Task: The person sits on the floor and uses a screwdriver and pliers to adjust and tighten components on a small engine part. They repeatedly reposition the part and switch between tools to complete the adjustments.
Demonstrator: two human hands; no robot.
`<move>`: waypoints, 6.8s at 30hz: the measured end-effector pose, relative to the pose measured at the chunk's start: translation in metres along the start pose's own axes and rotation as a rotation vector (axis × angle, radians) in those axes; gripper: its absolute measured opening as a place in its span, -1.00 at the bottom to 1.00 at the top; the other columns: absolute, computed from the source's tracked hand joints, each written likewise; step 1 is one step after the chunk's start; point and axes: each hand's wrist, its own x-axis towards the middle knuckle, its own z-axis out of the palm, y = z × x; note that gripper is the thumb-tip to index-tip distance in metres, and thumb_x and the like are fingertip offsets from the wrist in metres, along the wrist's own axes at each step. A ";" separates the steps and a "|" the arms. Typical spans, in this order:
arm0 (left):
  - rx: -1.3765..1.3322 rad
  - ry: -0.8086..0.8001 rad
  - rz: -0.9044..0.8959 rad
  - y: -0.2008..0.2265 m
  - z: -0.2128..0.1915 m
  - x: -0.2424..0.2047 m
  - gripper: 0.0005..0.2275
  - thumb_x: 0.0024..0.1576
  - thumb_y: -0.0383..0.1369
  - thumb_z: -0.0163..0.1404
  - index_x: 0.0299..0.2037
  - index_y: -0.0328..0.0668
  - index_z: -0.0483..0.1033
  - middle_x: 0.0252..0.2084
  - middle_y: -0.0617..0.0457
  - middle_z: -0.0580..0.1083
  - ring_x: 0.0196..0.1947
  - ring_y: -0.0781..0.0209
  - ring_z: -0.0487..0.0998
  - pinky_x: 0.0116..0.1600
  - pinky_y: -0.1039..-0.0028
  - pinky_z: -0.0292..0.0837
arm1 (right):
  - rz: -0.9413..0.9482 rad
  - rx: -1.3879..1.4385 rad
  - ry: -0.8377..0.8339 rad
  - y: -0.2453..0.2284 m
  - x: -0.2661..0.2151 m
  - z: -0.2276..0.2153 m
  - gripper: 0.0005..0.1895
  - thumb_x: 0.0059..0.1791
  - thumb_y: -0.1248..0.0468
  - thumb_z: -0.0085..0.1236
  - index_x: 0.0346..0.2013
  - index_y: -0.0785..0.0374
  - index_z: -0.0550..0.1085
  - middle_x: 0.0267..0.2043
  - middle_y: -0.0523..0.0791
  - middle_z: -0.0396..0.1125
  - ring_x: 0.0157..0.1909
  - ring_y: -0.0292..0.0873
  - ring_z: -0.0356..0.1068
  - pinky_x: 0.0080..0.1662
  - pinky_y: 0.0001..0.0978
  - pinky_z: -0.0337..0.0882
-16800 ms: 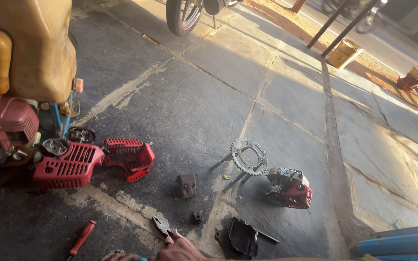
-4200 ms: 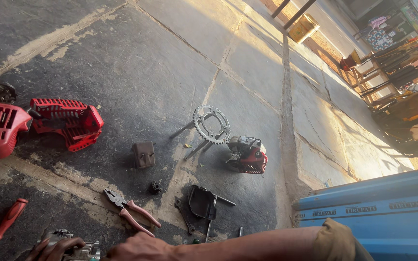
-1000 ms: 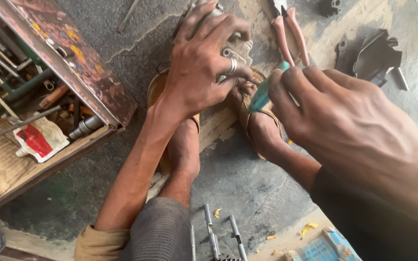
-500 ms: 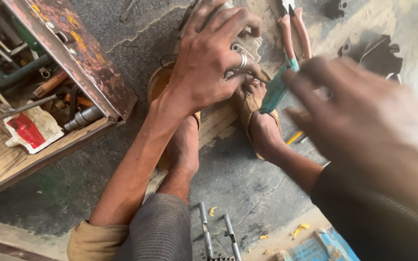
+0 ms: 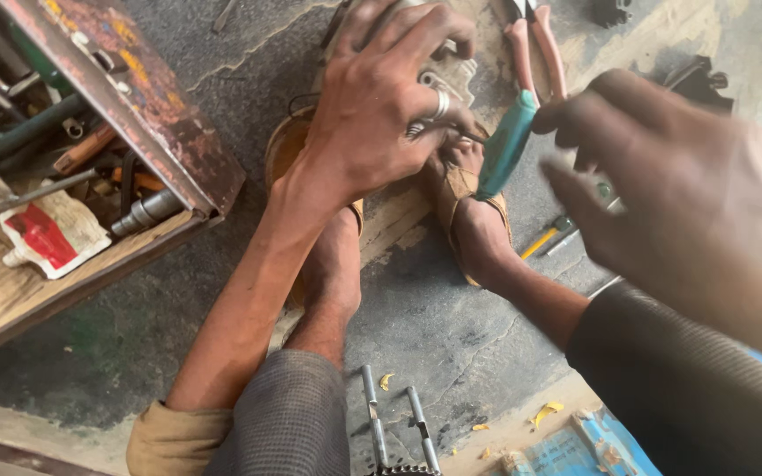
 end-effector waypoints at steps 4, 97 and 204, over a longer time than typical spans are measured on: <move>-0.033 -0.014 -0.014 0.001 -0.004 0.000 -0.90 0.05 -0.32 0.34 -0.42 0.23 0.69 0.19 0.24 0.40 0.37 0.18 0.30 0.57 0.18 -0.01 | -0.302 -0.488 0.073 0.009 -0.013 0.008 -0.54 -0.09 0.25 0.18 0.06 0.44 0.50 -0.16 -0.02 0.39 -0.23 -0.14 0.48 -0.23 -0.38 0.51; -0.060 -0.077 -0.615 0.012 -0.056 -0.019 -0.34 -0.01 -0.79 -0.07 0.36 -0.15 0.37 0.25 -0.12 0.45 0.17 -0.07 0.57 0.32 0.27 0.51 | 0.353 0.743 0.188 0.123 -0.073 0.242 -0.73 -0.02 0.24 0.25 -0.07 0.28 0.53 -0.12 -0.04 0.49 -0.16 -0.17 0.51 -0.17 -0.31 0.53; 0.256 -0.338 -0.264 -0.054 -0.043 0.007 -0.51 0.13 -0.70 -0.18 0.32 -0.35 0.30 0.27 -0.34 0.40 0.24 -0.25 0.43 0.35 -0.01 0.33 | 0.706 0.568 0.457 0.250 0.003 0.232 -0.74 -0.08 0.23 0.35 -0.17 0.28 0.56 -0.01 0.04 0.36 -0.03 -0.01 0.48 0.01 -0.07 0.45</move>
